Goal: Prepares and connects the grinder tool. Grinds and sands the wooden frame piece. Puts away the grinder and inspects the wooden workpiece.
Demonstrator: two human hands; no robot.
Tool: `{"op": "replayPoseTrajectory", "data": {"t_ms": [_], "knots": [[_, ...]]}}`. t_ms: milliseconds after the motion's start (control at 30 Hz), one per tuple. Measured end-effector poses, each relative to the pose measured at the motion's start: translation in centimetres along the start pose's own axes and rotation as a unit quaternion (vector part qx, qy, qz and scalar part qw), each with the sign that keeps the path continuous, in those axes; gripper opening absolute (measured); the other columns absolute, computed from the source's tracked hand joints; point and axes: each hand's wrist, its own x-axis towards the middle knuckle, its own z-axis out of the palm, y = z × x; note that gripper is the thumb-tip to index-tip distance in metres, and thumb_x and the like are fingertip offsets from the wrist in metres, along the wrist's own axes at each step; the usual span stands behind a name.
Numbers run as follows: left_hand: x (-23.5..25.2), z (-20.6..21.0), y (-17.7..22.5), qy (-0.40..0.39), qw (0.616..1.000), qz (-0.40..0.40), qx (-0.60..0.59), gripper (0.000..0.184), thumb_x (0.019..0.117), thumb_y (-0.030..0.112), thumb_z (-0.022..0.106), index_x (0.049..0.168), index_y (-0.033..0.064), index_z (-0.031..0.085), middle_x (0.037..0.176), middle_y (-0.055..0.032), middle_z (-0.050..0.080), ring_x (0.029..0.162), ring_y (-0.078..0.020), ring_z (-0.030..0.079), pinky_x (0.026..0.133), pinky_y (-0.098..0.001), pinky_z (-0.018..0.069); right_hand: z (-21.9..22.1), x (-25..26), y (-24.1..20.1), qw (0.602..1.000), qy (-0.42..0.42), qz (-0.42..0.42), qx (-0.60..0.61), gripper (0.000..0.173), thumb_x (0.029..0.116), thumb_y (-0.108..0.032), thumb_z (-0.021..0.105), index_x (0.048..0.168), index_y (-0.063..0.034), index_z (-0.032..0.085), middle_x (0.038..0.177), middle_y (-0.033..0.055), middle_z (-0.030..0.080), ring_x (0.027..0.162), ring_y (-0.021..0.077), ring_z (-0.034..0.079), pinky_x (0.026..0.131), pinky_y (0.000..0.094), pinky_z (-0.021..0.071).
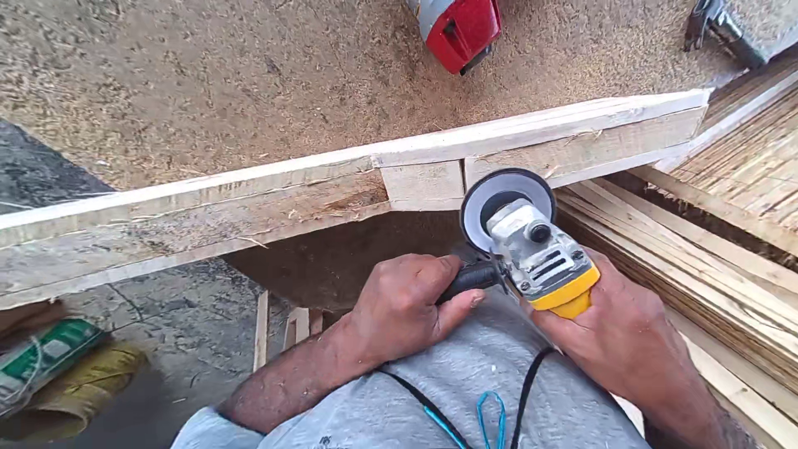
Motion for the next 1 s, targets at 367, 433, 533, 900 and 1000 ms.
{"op": "replayPoseTrajectory", "data": {"t_ms": [367,433,533,900,1000], "knots": [[-2.8,-2.4,-2.1,0.041,0.998,-0.041,0.008,0.047,0.1030,0.047,0.055,0.098,0.0026,0.071,0.074,-0.0079,0.068,0.066,-0.0093,0.064,0.060,-0.0259,0.0538,1.3,2.3,-3.7,0.997,-0.015,-0.068,-0.032,0.075,0.0827,-0.056,0.071,0.128,0.0025,0.061,0.097,0.0135,0.073,0.075,0.0261,0.073,0.055,0.0423,0.0576],[-0.4,-1.3,-1.7,0.037,0.999,-0.015,-0.015,0.046,0.1028,0.045,0.056,0.097,0.0026,0.072,0.074,-0.0079,0.069,0.066,-0.0111,0.064,0.060,-0.0280,0.0540,-0.2,2.1,-2.5,0.999,-0.004,-0.028,-0.039,0.076,0.0832,-0.057,0.071,0.129,0.0015,0.061,0.098,0.0135,0.074,0.078,0.0263,0.073,0.058,0.0448,0.0584],[2.7,0.1,-1.2,0.029,0.999,0.018,-0.035,0.046,0.1028,0.047,0.055,0.095,0.0040,0.072,0.071,-0.0067,0.068,0.062,-0.0134,0.063,0.055,-0.0308,0.0519,-2.0,1.7,-1.0,0.998,0.016,0.021,-0.055,0.072,0.0832,-0.060,0.069,0.126,-0.0030,0.061,0.093,0.0107,0.074,0.079,0.0230,0.072,0.061,0.0444,0.0580],[2.1,-1.1,-2.1,0.019,0.998,0.013,-0.051,0.046,0.1029,0.047,0.055,0.093,0.0046,0.071,0.070,-0.0062,0.066,0.062,-0.0129,0.062,0.054,-0.0307,0.0511,-1.9,1.9,-2.8,0.998,0.003,0.024,-0.062,0.073,0.0829,-0.059,0.069,0.127,-0.0026,0.060,0.093,0.0098,0.074,0.077,0.0216,0.072,0.059,0.0425,0.0573],[2.3,-1.1,-2.3,0.014,0.998,0.019,-0.055,0.047,0.1031,0.048,0.054,0.094,0.0052,0.071,0.070,-0.0056,0.067,0.062,-0.0127,0.063,0.054,-0.0308,0.0510,-2.1,1.7,-3.0,0.997,0.004,0.028,-0.068,0.070,0.0834,-0.059,0.069,0.125,-0.0038,0.061,0.093,0.0089,0.073,0.078,0.0206,0.071,0.060,0.0419,0.0569]]}}
